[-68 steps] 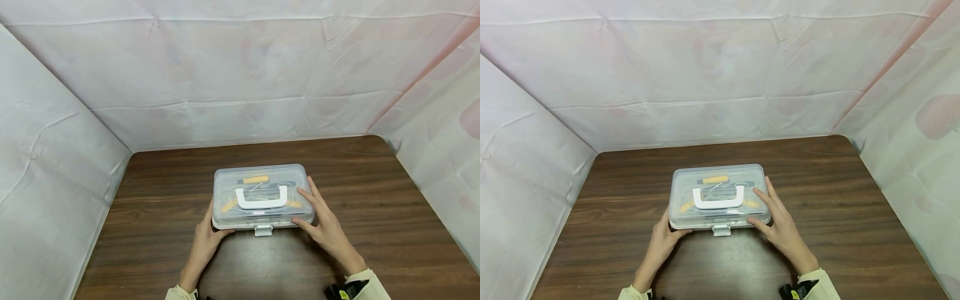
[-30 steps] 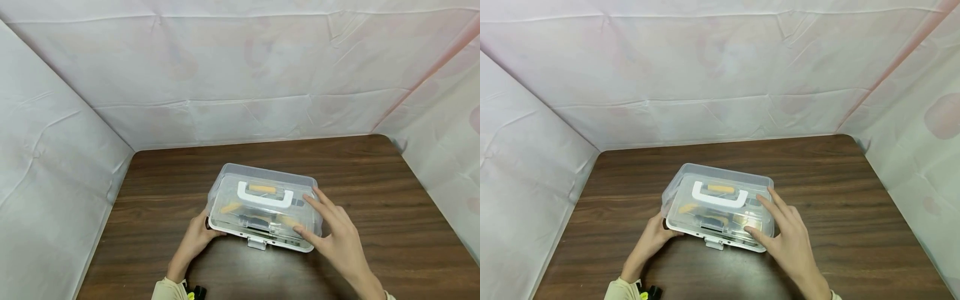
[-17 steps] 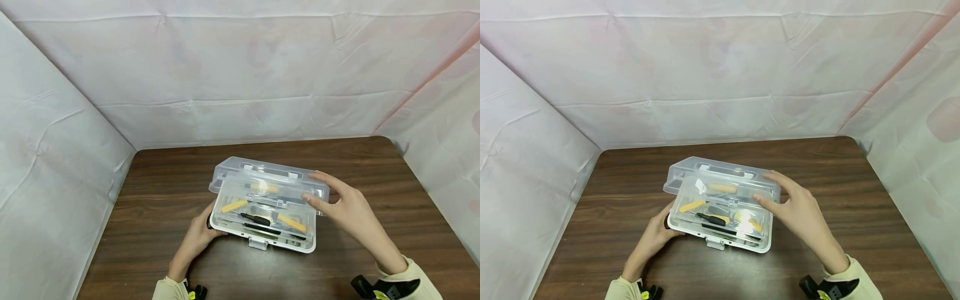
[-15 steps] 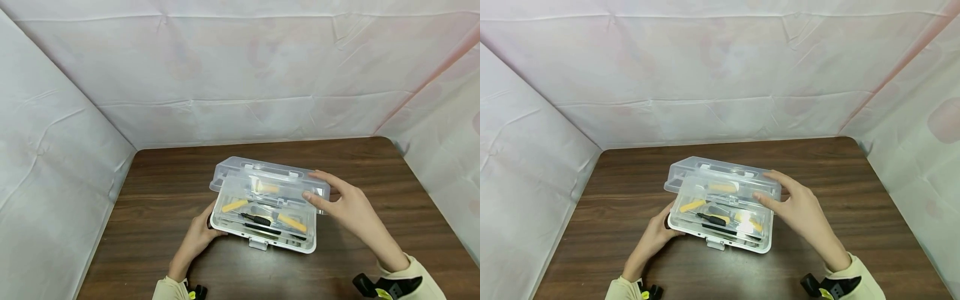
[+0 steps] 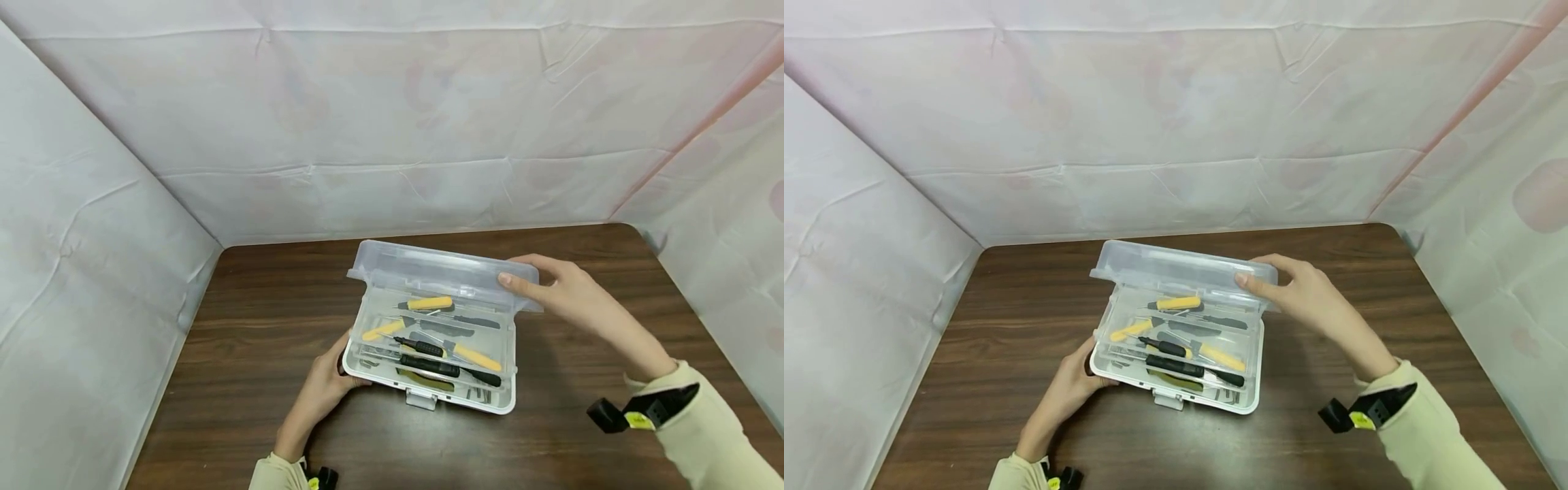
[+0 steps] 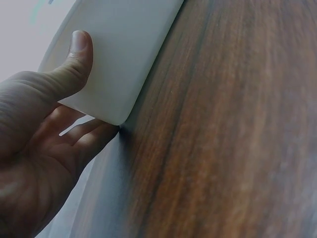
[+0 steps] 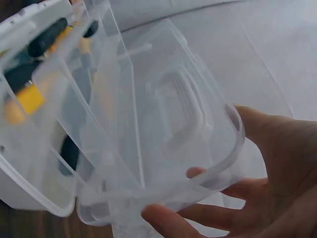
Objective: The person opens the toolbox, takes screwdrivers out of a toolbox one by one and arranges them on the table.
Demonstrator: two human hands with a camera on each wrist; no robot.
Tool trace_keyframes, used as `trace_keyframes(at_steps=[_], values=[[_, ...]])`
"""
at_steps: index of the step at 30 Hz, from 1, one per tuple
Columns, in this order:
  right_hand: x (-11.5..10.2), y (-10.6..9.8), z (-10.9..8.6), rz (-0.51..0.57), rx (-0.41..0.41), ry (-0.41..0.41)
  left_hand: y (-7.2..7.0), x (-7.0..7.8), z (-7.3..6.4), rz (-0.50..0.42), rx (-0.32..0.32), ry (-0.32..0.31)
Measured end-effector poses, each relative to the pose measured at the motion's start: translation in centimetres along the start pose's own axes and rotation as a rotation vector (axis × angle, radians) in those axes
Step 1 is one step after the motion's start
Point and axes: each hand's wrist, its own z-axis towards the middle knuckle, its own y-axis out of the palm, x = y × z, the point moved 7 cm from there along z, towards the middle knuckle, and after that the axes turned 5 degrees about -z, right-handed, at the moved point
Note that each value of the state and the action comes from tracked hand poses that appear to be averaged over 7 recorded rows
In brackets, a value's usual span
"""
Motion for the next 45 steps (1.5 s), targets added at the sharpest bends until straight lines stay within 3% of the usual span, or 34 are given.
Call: trace_keyframes(at_steps=[10, 18, 24, 32, 45], values=[[1.2, -1.3, 4.9, 0.266, -0.273, 0.038, 0.1, -0.1, -0.4, -0.014, 0.004, -0.020], [2.2, -1.6, 7.7, 0.336, -0.473, 0.072, 0.0, 0.5, -1.1, 0.029, 0.013, -0.042], [3.7, -1.4, 9.4, 0.359, -0.559, 0.131, 0.1, 0.7, -1.4, 0.040, 0.025, -0.050], [6.2, -0.6, 11.5, 0.430, -0.567, 0.209, 0.8, 0.9, -1.6, -0.008, -0.005, -0.046], [9.5, 0.5, 13.3, 0.492, -0.397, 0.204, 1.1, 1.3, -2.0, -0.028, -0.015, -0.040]])
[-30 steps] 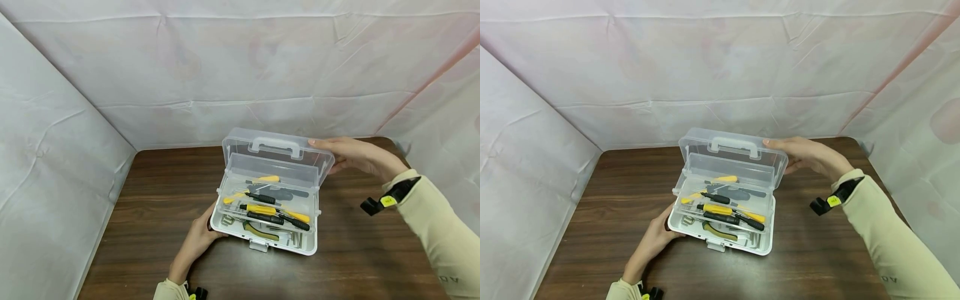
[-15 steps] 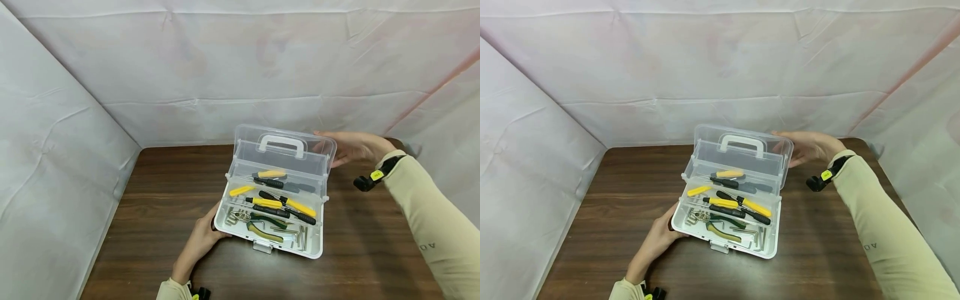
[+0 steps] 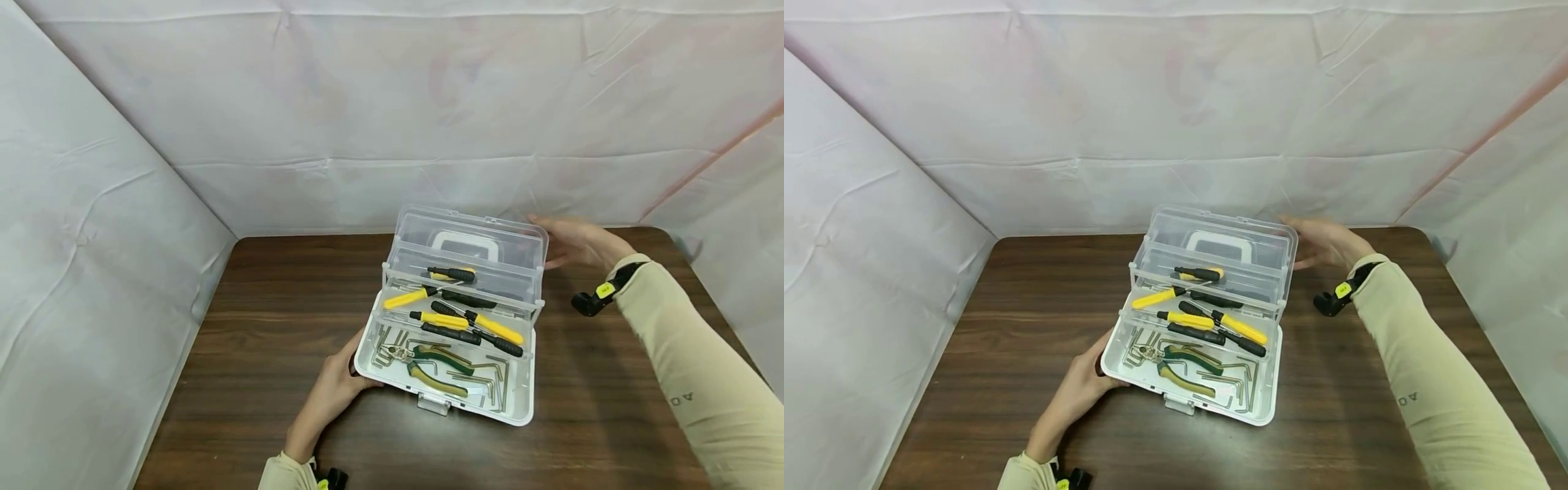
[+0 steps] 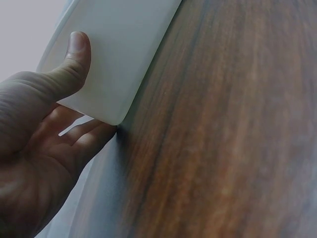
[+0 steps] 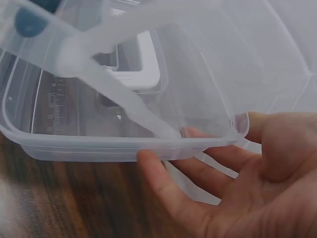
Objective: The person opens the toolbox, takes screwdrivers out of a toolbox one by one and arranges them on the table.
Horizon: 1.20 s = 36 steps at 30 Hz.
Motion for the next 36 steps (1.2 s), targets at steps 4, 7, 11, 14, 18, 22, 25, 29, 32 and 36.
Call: trace_keyframes(at_steps=[4, 7, 11, 14, 18, 22, 25, 29, 32, 36], values=[[0.9, 0.2, 0.3, 0.006, 0.055, -0.012, 0.1, 0.1, -0.1, -0.010, -0.009, 0.003], [1.4, 0.6, 0.5, -0.002, 0.065, -0.028, 0.2, 0.1, -0.1, -0.019, -0.013, 0.001], [2.2, 1.2, 0.8, -0.006, 0.068, -0.056, 0.2, 0.1, -0.2, -0.026, -0.008, 0.001], [2.9, 1.5, 0.9, -0.018, 0.085, -0.059, 0.3, 0.1, -0.3, -0.030, -0.014, 0.001], [3.6, 1.9, 1.1, -0.039, 0.104, -0.046, 0.4, 0.1, -0.4, -0.031, -0.026, 0.003], [3.9, 2.2, 1.1, -0.047, 0.120, -0.059, 0.3, 0.2, -0.4, -0.028, -0.024, 0.007], [4.2, 2.3, 1.1, -0.028, 0.148, -0.071, 0.3, 0.2, -0.4, -0.029, -0.021, 0.008], [4.5, 2.4, 1.0, -0.040, 0.205, -0.081, 0.2, 0.2, -0.4, -0.025, -0.017, 0.007], [4.6, 2.4, 0.9, -0.075, 0.228, -0.089, 0.3, 0.3, -0.5, -0.024, -0.014, 0.003], [4.7, 2.5, 0.8, -0.071, 0.233, -0.095, 0.2, 0.4, -0.6, -0.023, -0.016, -0.006]])
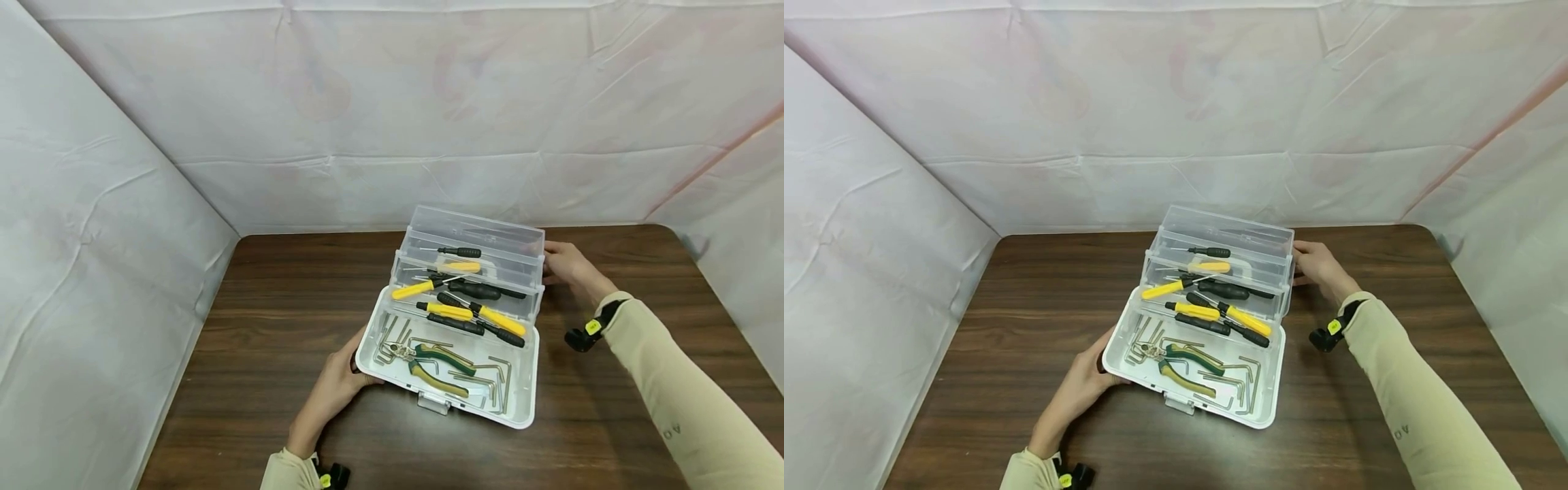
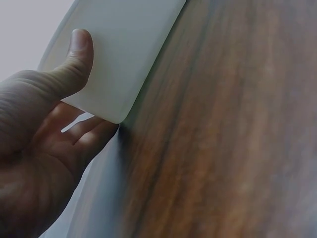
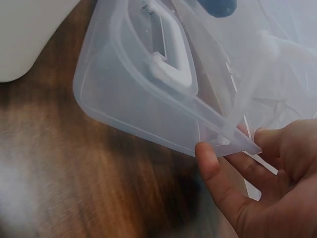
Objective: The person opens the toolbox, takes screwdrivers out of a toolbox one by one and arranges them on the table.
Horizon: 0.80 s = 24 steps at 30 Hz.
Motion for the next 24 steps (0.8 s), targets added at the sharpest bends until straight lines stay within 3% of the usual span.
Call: trace_keyframes(at_steps=[9, 16, 24], values=[[0.5, -0.4, 0.4, 0.001, -0.037, -0.039, 0.3, -0.1, -0.2, -0.004, 0.031, 0.000], [1.8, 0.1, -1.2, 0.088, -0.026, -0.037, -0.6, -0.4, 0.8, -0.028, -0.002, 0.057], [2.7, 0.6, -3.2, 0.157, 0.020, -0.064, -1.9, -0.4, 2.4, 0.014, -0.026, 0.081]])
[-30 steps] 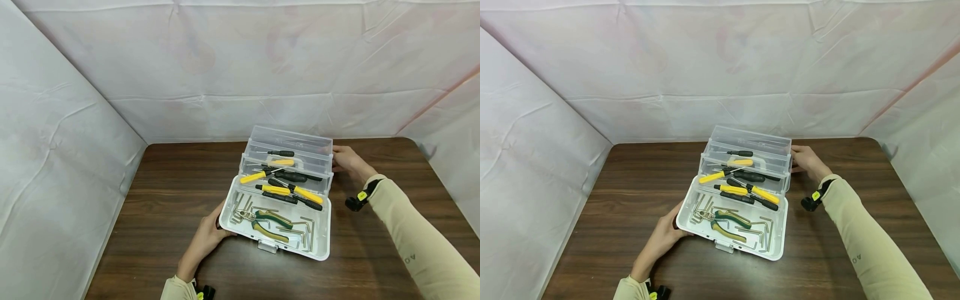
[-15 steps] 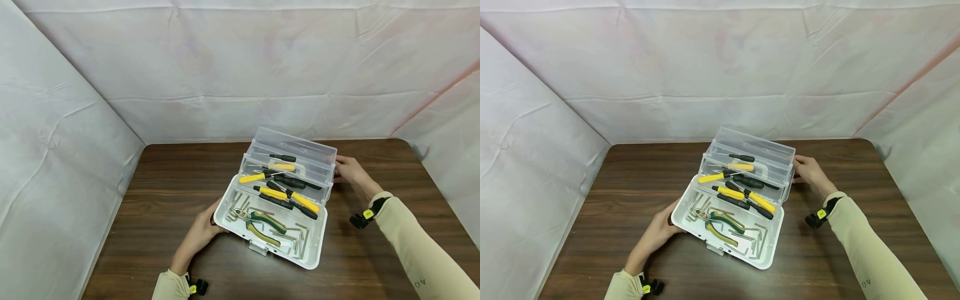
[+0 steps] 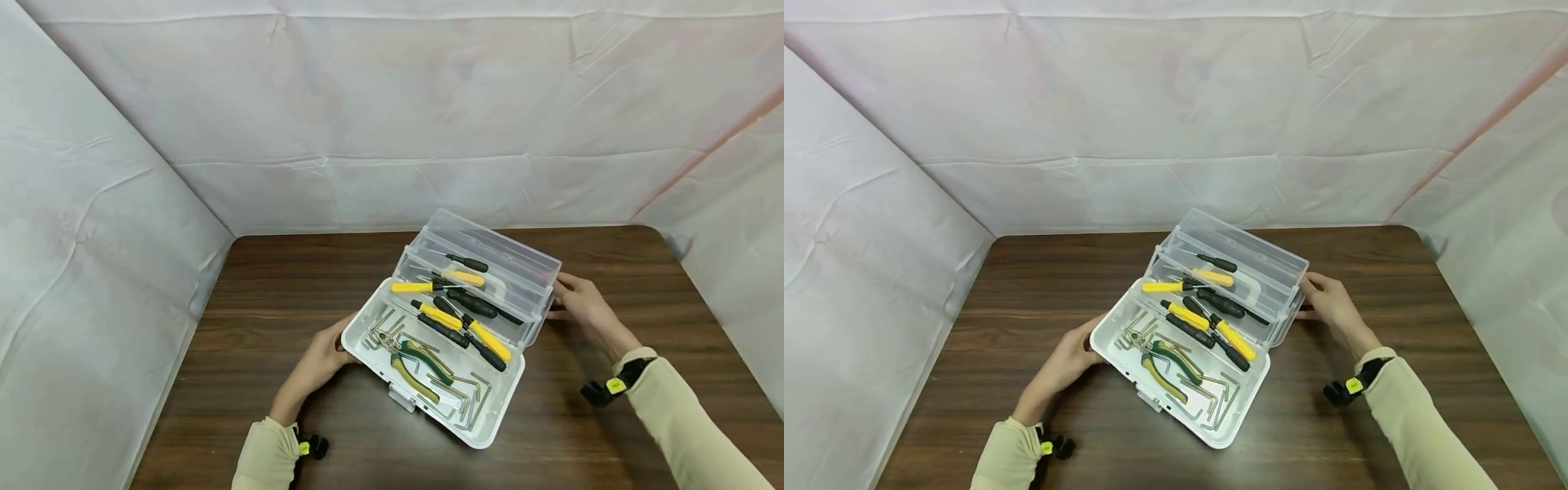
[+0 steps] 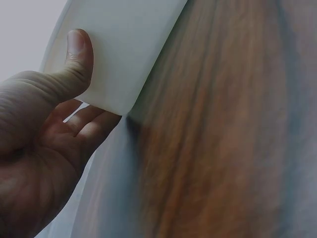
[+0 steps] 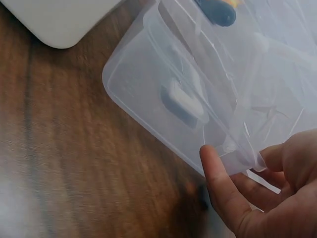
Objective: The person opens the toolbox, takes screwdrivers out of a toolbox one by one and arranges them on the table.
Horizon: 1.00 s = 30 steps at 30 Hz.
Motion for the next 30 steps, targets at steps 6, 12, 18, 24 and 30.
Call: trace_keyframes(at_steps=[6, 12, 18, 24, 30], values=[[0.7, 0.4, -1.9, 0.068, 0.029, -0.017, -0.9, -0.4, 1.3, 0.032, -0.017, -0.001], [1.4, 1.2, -3.2, 0.099, 0.064, -0.027, -1.9, -0.7, 2.5, -0.005, -0.053, 0.003], [2.0, 1.6, -4.9, 0.087, 0.104, -0.028, -2.8, -1.0, 3.7, -0.042, -0.069, 0.017], [2.6, 2.2, -6.6, 0.099, 0.140, -0.030, -3.1, -1.4, 5.2, -0.056, -0.090, 0.014], [3.2, 2.9, -7.8, 0.154, 0.191, -0.026, -3.3, -1.7, 6.6, -0.102, -0.102, -0.002]])
